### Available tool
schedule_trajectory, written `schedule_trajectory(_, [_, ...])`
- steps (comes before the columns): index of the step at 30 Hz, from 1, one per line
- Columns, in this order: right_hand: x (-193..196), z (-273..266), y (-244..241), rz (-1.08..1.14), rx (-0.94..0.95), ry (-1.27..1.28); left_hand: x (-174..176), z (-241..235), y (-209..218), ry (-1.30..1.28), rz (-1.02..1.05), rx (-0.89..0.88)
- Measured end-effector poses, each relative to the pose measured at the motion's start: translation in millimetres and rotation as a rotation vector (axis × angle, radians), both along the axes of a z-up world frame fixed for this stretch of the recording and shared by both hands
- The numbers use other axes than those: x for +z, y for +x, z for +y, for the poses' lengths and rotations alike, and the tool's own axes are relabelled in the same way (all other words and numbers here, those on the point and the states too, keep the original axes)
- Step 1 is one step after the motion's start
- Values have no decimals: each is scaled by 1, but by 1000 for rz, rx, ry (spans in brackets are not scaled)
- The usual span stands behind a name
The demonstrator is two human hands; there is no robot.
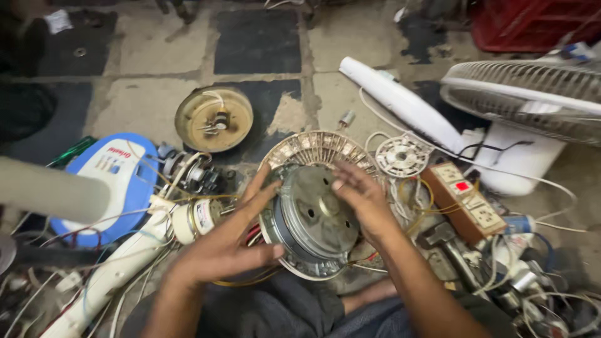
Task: The person disassembles a fan motor, uses a screwdriver to adjust internal components, and then uses a hammer to reseat the rotor. They reassemble the motor housing and continue adjusting the wiring and internal parts.
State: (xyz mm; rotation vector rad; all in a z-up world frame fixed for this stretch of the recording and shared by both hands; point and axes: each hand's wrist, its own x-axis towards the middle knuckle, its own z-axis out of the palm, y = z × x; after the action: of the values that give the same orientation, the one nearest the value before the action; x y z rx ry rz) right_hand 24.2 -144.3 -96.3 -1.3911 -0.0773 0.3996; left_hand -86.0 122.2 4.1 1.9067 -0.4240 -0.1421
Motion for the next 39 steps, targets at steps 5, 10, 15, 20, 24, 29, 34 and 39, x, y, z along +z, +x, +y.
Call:
schedule_trajectory(5, [-2, -16, -4, 93, -124, 301, -8, -66, -3, 15, -50, 356])
schedule_trajectory(10, [-1, -16, -10, 165, -292, 475, 12, -102, 19, -125, -120, 547])
schedule_trajectory(15, [-4, -8, -4, 9, -389, 551, 38, -91, 61, -30, -188, 378])
schedule_trajectory(20, [-16, -21, 2, -215, -417, 501, 46, -104, 63, 43, -265, 252])
schedule_trajectory(24, [-16, -36, -2, -166, -506, 342, 44, -140, 49, 81, -424, 344])
schedule_trajectory(29, [2, -63, -35, -218, -335, 77, 45, -171, 39, 236, -355, 358])
schedule_trajectory(34, [10, -74, -78, 52, -144, 272, 47, -197, 26, 149, -277, 319])
schedule_trajectory(39, [7, -68, -81, 310, -108, 479, 52, -208, 28, 229, -264, 352])
